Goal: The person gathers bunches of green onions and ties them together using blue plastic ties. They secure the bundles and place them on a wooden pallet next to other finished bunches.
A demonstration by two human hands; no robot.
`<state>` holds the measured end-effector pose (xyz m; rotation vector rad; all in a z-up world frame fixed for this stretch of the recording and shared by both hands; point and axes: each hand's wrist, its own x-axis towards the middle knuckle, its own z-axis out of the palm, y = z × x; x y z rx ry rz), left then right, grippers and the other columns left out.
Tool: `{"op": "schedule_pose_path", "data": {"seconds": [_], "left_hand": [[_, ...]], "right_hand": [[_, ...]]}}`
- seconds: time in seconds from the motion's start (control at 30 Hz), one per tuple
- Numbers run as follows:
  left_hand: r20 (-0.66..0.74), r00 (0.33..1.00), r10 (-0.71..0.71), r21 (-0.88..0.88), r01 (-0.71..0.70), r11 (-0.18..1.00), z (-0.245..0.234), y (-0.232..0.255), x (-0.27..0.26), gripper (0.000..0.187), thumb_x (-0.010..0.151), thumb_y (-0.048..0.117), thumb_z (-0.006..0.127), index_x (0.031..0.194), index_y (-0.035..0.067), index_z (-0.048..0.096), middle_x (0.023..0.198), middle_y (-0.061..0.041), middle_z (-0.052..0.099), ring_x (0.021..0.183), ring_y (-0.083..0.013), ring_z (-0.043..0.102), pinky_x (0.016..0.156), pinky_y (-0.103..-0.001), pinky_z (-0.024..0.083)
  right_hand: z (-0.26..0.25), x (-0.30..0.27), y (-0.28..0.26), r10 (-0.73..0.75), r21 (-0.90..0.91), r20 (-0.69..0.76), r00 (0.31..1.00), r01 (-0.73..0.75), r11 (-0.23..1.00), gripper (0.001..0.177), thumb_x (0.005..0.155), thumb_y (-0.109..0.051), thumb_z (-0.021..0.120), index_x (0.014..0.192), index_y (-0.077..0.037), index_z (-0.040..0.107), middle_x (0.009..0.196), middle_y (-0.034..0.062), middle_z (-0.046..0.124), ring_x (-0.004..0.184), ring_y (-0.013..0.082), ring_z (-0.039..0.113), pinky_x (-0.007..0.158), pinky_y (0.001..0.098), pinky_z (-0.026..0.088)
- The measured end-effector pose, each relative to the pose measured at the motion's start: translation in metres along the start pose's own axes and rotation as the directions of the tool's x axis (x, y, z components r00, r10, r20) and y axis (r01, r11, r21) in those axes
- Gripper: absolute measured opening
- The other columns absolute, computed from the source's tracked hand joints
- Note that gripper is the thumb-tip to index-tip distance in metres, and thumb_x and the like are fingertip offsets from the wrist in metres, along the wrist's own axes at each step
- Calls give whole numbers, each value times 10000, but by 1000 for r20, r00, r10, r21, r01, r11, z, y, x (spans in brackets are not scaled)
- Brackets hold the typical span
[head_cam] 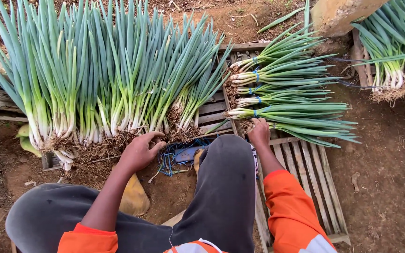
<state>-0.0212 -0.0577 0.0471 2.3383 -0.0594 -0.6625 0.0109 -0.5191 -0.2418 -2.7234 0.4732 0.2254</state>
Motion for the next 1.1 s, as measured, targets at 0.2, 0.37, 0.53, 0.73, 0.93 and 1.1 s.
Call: {"op": "schedule_pose_path", "data": {"seconds": [0.2,0.37,0.53,0.73,0.93,1.1], "left_hand": [[15,999,-32,-17,32,999,-4,3,-5,371,981,267,660,1318,113,678,1054,-125,775,930,-290,715,818,-440,546],[31,998,-46,-22,47,999,-8,10,-8,377,977,268,663,1320,112,676,1070,-116,770,948,-288,711,833,-440,543],[34,998,-54,-18,55,998,-14,12,-14,380,983,269,644,1321,96,664,1101,-138,762,994,-337,710,863,-483,541],[45,992,-120,76,117,990,-18,1,-12,387,976,330,638,1312,138,661,1095,-88,755,1039,-328,707,900,-509,543],[12,991,-132,138,129,982,-8,-29,-9,409,977,321,642,1327,109,652,1094,-102,754,1057,-360,705,913,-525,542],[63,984,-168,170,155,973,23,-65,0,417,980,354,630,1315,106,652,1095,-99,751,1081,-354,703,921,-535,547]], "right_hand": [[87,16,42,-324,-118,-165,932,307,944,382,874,-215,568,1178,-394,716,1185,-22,587,1033,287,664,869,437,626],[64,-4,29,-317,-13,-158,935,319,948,442,831,-167,608,1222,-352,697,1240,21,583,1113,323,641,908,469,603],[13,-30,-10,-287,65,-143,947,298,952,453,830,-128,600,1236,-309,688,1232,52,594,1131,341,639,954,475,583],[-4,-31,-12,-309,101,-59,949,314,944,406,886,-310,652,1290,-349,674,1277,29,589,1162,329,626,1004,424,540],[2,-2,-8,-244,87,139,960,233,968,403,913,-390,690,1308,-313,678,1338,65,618,1240,351,613,1096,431,477],[-92,-28,-83,-142,266,162,977,96,959,223,912,-232,715,1123,-240,786,1099,113,762,1106,355,691,992,493,524]]}}
